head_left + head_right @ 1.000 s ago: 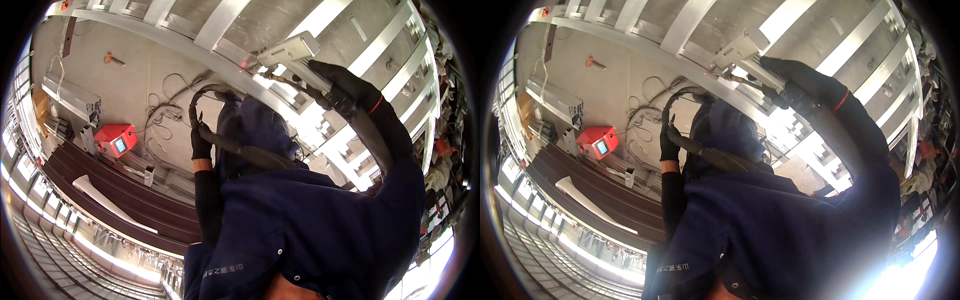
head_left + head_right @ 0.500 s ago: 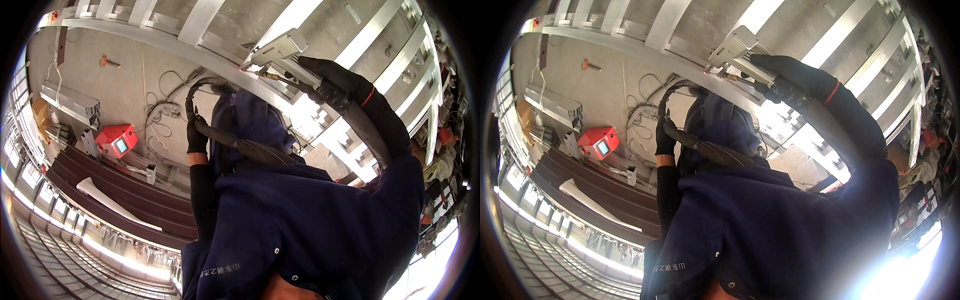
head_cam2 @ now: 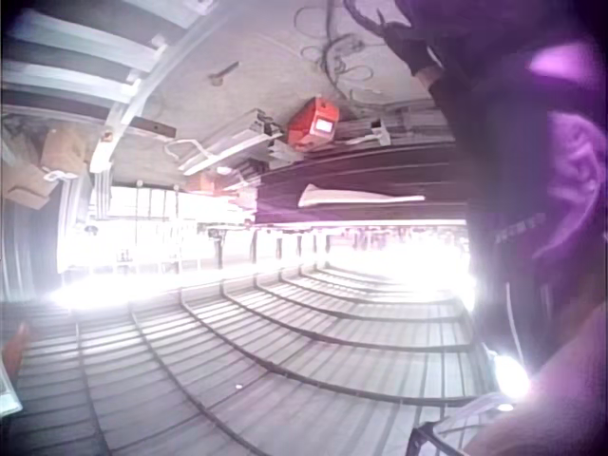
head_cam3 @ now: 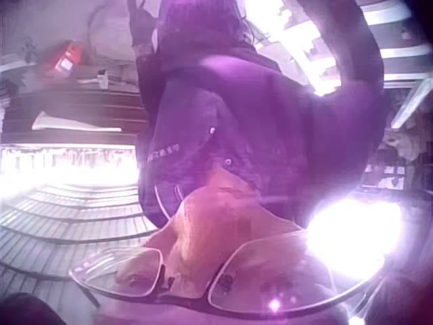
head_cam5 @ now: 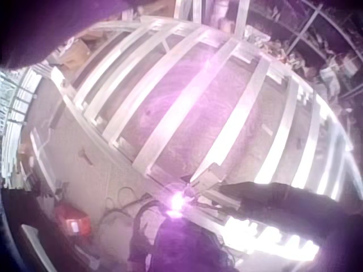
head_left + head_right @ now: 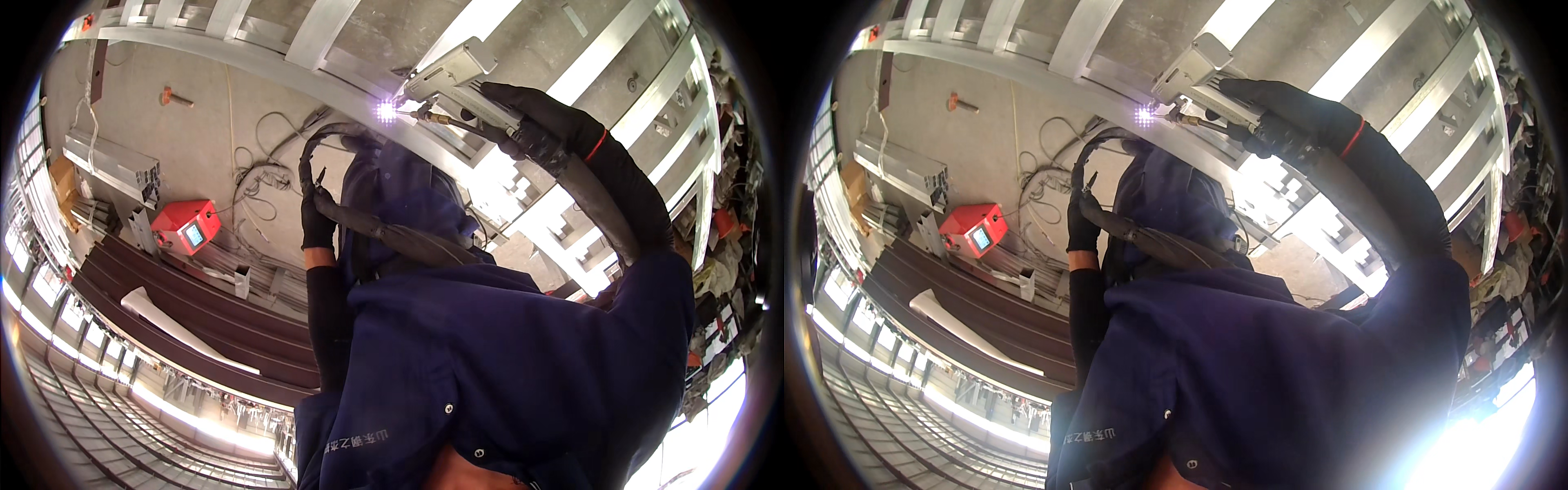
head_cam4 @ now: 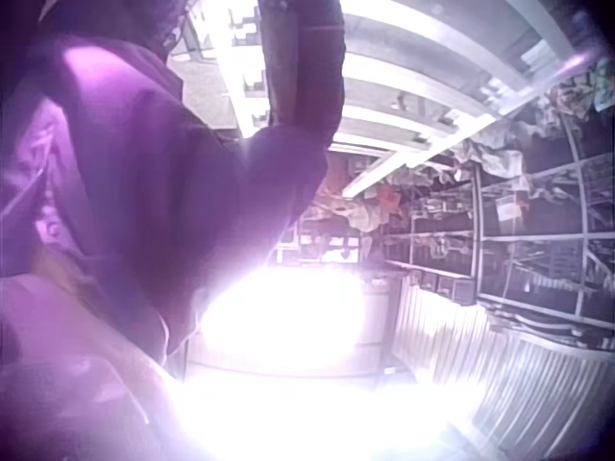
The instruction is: The person welds a large white metal frame structure using a handheld welding torch. They move around the frame to access different joints, welding the vertical bars to the horizontal rails. The person also uses a hammer to tap the welded joints and a blue marker to mark specific points on the frame.
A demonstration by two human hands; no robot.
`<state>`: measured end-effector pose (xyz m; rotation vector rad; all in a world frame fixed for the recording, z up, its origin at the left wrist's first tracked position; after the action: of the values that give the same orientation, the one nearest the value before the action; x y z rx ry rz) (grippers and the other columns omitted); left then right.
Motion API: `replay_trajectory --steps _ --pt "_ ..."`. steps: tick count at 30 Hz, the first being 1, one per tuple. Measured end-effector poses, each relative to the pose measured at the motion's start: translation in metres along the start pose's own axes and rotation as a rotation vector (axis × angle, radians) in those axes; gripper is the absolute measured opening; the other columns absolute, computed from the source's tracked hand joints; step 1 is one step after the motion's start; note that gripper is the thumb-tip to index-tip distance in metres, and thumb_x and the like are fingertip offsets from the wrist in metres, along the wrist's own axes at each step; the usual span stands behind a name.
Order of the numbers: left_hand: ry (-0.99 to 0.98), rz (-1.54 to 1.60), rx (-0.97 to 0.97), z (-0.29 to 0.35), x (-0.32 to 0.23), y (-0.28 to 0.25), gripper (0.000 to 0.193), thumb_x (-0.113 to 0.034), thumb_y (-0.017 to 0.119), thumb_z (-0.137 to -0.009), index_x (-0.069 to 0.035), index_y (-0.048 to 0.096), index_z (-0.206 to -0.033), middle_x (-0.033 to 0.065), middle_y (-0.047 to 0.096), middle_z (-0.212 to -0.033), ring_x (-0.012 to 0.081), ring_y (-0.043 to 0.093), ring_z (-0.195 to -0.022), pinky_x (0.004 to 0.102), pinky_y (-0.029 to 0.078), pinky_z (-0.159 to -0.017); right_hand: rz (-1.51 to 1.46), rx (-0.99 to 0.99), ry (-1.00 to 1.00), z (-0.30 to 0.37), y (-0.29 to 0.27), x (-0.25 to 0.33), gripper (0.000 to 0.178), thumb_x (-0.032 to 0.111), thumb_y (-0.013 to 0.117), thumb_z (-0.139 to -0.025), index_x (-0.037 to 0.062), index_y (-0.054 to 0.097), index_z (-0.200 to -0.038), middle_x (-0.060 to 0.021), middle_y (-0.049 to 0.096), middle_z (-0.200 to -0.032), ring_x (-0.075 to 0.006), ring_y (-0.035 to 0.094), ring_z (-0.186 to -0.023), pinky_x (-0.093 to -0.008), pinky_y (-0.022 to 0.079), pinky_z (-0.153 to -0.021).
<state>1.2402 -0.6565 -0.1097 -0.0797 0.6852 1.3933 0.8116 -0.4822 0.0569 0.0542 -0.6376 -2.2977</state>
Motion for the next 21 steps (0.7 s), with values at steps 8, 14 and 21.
replay_trajectory --steps 8,14,21 --pt "0.018 0.082 -0.040 -0.001 0.004 0.002 0.048 -0.023 0.046 -0.095 -0.022 0.033 -0.141 -0.0068 0.042 -0.074 0.0030 0.037 -0.058 0.0180 0.036 -0.050 -0.002 0.023 -0.012 0.001 -0.003 -0.003 0.045 0.043 0.044 -0.093 0.0015 0.059 -0.104 -0.0019 0.055 -0.058 -0.0099 0.052 -0.042 -0.0222 0.042 -0.039" --pt "0.094 -0.080 -0.023 -0.010 0.007 -0.019 0.041 -0.019 0.036 -0.098 -0.009 0.035 -0.138 -0.0027 0.043 -0.077 0.0051 0.040 -0.060 0.0208 0.037 -0.051 -0.048 0.113 -0.009 -0.005 -0.015 -0.013 0.042 0.041 0.042 -0.094 0.0030 0.058 -0.102 -0.0025 0.055 -0.058 -0.0105 0.052 -0.041 -0.0222 0.043 -0.039" --pt "0.053 -0.005 -0.019 0.001 -0.006 0.020 0.049 -0.019 0.042 -0.096 -0.021 0.030 -0.143 -0.0082 0.046 -0.083 0.0026 0.033 -0.059 0.0177 0.033 -0.051 -0.060 0.173 0.030 -0.003 -0.023 -0.021 0.041 0.039 0.041 -0.095 0.0023 0.058 -0.104 -0.0035 0.055 -0.059 -0.0117 0.052 -0.041 -0.0227 0.044 -0.039"
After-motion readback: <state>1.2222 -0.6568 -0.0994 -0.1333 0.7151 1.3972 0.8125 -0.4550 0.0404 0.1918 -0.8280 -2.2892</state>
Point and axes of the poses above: each hand's wrist, its own z-axis away from the middle knuckle, its own y-axis out of the palm, x = y × z, the point moved 3 cm from there along -z, towards the middle knuckle
